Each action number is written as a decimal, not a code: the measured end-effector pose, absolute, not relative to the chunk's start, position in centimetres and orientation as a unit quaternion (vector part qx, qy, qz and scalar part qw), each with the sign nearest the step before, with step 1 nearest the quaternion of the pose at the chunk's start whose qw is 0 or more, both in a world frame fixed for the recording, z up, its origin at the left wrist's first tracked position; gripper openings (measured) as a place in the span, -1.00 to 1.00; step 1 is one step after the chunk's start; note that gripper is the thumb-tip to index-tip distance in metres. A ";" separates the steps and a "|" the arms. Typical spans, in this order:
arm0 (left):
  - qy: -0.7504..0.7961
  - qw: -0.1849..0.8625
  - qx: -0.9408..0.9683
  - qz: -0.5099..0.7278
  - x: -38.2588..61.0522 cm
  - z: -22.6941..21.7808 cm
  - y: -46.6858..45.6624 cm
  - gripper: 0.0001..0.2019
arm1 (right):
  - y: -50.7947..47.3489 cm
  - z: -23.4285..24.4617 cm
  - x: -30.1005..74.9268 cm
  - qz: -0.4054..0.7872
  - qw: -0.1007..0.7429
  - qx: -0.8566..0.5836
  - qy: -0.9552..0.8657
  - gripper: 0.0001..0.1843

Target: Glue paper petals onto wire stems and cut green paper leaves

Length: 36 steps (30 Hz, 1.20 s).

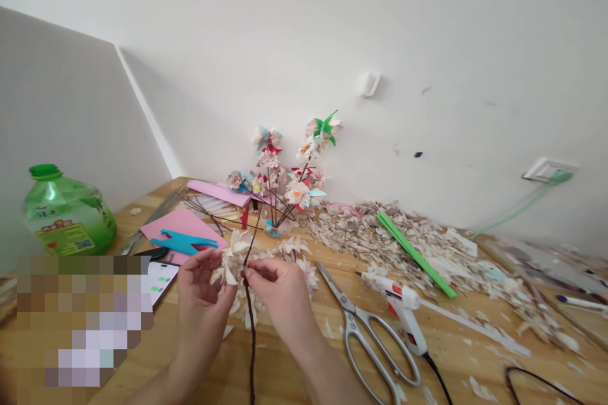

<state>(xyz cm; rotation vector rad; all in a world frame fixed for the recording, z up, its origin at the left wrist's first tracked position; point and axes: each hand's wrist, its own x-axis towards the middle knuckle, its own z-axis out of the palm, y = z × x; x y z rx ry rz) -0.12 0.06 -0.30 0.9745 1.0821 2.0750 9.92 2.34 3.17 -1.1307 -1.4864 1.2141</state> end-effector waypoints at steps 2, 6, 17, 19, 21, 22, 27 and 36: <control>0.407 0.295 0.370 0.781 -0.1 -0.3 0.2 -0.61 | 2.3 3.3 9.9 0.491 0.444 -0.458 -0.594 -0.71; 0.408 0.295 0.401 0.766 -0.2 -0.4 0.1 -0.59 | 2.6 3.7 10.4 0.499 0.461 -0.463 -0.570 -0.70; 0.450 0.564 0.430 0.543 0.6 -0.6 -0.7 -0.70 | 3.6 3.0 12.9 0.542 0.556 -0.435 -0.455 -0.72; 0.415 0.625 0.441 0.492 1.1 -0.5 -1.0 -0.67 | 3.3 3.1 13.5 0.545 0.569 -0.443 -0.427 -0.71; 0.386 0.672 0.442 0.451 1.6 -0.6 -1.3 -0.65 | 3.0 3.1 14.1 0.546 0.582 -0.447 -0.403 -0.69; 0.380 0.688 0.437 0.436 1.9 -0.7 -1.4 -0.65 | 2.9 3.1 14.4 0.544 0.588 -0.447 -0.397 -0.68; 0.387 0.725 0.404 0.402 2.7 -1.7 -1.5 -0.65 | 2.2 2.7 15.1 0.526 0.600 -0.457 -0.392 -0.64; 0.367 0.758 0.382 0.381 2.7 -2.0 -1.9 -0.71 | 1.4 2.0 15.2 0.554 0.604 -0.456 -0.347 -0.74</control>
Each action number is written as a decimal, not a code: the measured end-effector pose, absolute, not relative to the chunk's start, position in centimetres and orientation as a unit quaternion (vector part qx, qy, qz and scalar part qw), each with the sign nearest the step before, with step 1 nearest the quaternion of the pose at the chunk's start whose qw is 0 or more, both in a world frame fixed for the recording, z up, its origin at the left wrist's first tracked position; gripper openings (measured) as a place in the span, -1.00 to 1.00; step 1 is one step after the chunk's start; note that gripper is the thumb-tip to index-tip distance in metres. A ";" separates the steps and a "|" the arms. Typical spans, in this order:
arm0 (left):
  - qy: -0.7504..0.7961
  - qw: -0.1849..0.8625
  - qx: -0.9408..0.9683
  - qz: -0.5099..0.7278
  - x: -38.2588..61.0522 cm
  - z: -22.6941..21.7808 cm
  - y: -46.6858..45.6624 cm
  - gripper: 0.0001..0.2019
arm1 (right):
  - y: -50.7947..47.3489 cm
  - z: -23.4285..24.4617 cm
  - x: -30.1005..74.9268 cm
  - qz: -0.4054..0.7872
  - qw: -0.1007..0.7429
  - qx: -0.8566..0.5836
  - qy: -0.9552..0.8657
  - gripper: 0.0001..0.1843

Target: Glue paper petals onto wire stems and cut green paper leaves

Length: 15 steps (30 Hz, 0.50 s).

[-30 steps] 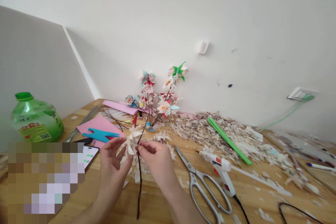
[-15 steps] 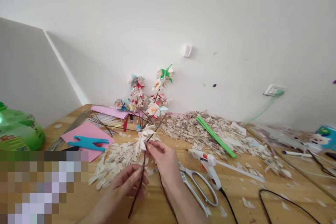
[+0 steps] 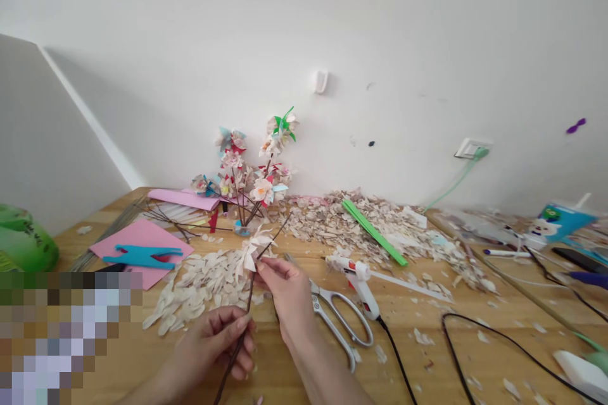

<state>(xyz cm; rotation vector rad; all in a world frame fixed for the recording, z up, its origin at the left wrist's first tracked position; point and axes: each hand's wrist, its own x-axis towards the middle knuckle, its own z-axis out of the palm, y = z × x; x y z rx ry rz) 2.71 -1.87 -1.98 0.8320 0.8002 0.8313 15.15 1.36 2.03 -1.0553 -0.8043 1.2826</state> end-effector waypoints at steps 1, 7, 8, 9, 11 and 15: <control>0.365 0.759 0.377 0.385 2.7 -2.0 -1.8 -0.71 | 1.3 2.0 15.1 0.557 0.600 -0.457 -0.348 -0.73; 0.377 0.745 0.366 0.410 2.5 -1.8 -1.5 -0.74 | 1.4 1.4 14.6 0.567 0.605 -0.455 -0.324 -0.73; 0.379 0.743 0.365 0.413 2.5 -1.8 -1.5 -0.75 | 1.4 1.3 14.6 0.568 0.609 -0.451 -0.320 -0.74; 0.380 0.741 0.365 0.415 2.4 -1.7 -1.5 -0.75 | 1.4 1.3 14.5 0.570 0.612 -0.446 -0.318 -0.74; 0.382 0.739 0.369 0.414 2.4 -1.6 -1.6 -0.76 | 1.4 1.2 14.5 0.575 0.611 -0.440 -0.319 -0.75; 0.388 0.731 0.377 0.415 2.4 -1.6 -1.7 -0.75 | 1.2 1.6 14.9 0.585 0.591 -0.447 -0.329 -0.73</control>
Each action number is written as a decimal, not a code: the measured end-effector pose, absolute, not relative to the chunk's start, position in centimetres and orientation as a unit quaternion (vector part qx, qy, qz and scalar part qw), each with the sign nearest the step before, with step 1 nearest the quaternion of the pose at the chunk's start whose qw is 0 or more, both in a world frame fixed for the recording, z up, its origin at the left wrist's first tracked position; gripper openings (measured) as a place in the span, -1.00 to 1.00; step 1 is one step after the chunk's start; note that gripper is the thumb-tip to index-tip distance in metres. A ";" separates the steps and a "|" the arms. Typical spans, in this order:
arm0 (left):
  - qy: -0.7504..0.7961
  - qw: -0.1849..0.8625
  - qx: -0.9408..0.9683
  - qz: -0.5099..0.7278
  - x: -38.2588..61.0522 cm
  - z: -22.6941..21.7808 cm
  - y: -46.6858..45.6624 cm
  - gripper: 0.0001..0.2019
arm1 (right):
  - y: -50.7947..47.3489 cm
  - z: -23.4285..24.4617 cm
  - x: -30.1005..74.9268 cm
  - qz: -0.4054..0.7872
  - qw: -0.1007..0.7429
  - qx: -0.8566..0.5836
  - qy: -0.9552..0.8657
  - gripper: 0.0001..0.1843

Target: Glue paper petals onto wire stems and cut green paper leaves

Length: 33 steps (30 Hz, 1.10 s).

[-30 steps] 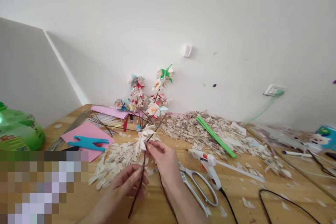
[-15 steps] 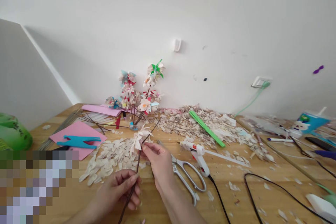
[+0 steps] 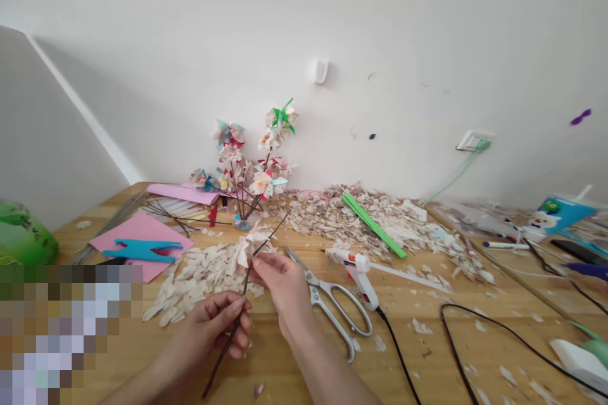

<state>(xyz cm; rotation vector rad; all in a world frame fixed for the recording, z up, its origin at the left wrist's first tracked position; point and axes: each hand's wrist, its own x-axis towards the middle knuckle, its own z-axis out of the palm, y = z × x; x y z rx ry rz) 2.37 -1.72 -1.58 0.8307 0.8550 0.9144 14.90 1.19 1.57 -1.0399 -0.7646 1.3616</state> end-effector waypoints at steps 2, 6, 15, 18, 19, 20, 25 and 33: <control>0.389 0.729 0.377 0.417 2.3 -1.6 -1.8 -0.75 | 1.0 1.8 15.1 0.592 0.582 -0.442 -0.339 -0.71; 0.386 0.729 0.369 0.429 2.3 -1.4 -1.8 -0.76 | 0.6 2.4 15.4 0.596 0.556 -0.442 -0.374 -0.66; 0.390 0.732 0.345 0.439 2.0 -1.5 -1.6 -0.80 | -2.3 1.5 22.8 0.517 0.396 -0.544 -0.529 -0.70; 0.388 0.733 0.339 0.443 1.9 -1.6 -1.6 -0.80 | -4.0 1.0 27.7 0.500 0.381 -0.591 -0.505 -0.70; 0.388 0.733 0.340 0.444 1.9 -1.6 -1.5 -0.80 | -4.5 0.9 29.3 0.470 0.371 -0.616 -0.511 -0.71; 0.388 0.733 0.341 0.443 1.9 -1.6 -1.5 -0.80 | -4.9 0.8 30.8 0.448 0.354 -0.650 -0.501 -0.71; 0.380 0.738 0.346 0.438 1.9 -1.7 -1.4 -0.81 | -3.6 -1.2 36.3 0.234 0.423 -0.721 -0.497 -0.71; 0.362 0.742 0.363 0.432 1.7 -2.4 -1.3 -0.82 | 2.1 -5.1 36.5 0.233 0.400 -0.716 -0.523 -0.48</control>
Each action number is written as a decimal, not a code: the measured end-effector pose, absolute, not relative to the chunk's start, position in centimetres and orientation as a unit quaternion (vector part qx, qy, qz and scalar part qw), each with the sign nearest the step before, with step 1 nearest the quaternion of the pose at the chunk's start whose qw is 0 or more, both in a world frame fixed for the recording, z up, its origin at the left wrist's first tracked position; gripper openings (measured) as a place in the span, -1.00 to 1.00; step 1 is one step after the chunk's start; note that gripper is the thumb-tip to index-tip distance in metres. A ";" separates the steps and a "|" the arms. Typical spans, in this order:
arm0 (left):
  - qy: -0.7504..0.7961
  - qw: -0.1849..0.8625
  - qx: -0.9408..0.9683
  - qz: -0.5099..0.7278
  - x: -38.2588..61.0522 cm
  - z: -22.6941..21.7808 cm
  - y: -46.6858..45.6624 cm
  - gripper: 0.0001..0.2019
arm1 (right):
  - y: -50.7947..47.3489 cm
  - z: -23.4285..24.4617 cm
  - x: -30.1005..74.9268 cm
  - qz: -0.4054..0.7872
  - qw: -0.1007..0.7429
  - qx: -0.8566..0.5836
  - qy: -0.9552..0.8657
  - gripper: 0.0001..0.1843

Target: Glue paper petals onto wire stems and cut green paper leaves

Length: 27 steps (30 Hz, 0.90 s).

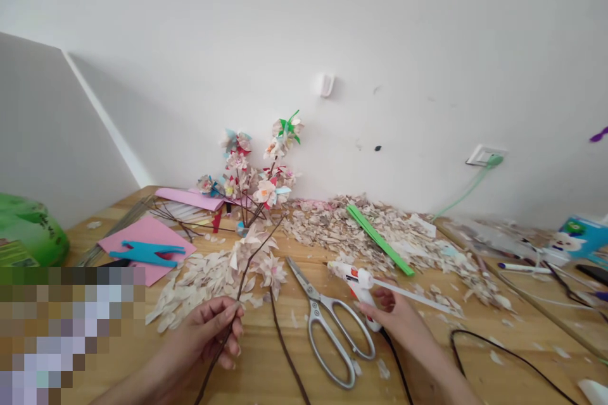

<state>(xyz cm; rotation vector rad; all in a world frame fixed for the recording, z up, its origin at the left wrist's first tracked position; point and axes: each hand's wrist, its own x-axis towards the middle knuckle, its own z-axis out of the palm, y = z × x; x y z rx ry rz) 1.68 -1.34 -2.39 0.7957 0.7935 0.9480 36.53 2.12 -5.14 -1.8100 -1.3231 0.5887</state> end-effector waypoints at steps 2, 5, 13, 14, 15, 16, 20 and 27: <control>0.363 0.742 0.359 0.435 1.7 -2.4 -1.2 -0.81 | 2.4 -4.9 35.7 0.265 0.351 -0.706 -0.555 -0.49; 0.364 0.743 0.350 0.439 1.8 -2.3 -1.2 -0.81 | 2.5 -4.4 34.7 0.257 0.297 -0.709 -0.586 -0.50; 0.360 0.752 0.348 0.429 1.9 -2.2 -1.6 -0.81 | 1.1 -1.1 31.3 0.155 0.384 -0.684 -0.600 -0.59; 0.360 0.751 0.349 0.428 1.9 -2.3 -1.6 -0.81 | 0.5 -0.3 30.5 0.176 0.409 -0.661 -0.603 -0.59; 0.362 0.750 0.349 0.429 1.9 -2.3 -1.5 -0.81 | -0.2 0.6 29.6 0.196 0.428 -0.642 -0.606 -0.57; 0.363 0.750 0.347 0.430 1.9 -2.4 -1.4 -0.81 | -0.9 1.4 28.8 0.220 0.426 -0.630 -0.611 -0.55; 0.358 0.757 0.338 0.429 2.0 -2.5 -1.3 -0.81 | -2.7 4.5 25.8 0.290 0.322 -0.619 -0.655 -0.53; 0.342 0.771 0.308 0.440 1.9 -2.0 -1.6 -0.83 | -2.0 8.1 22.9 0.278 0.267 -0.565 -0.730 -0.58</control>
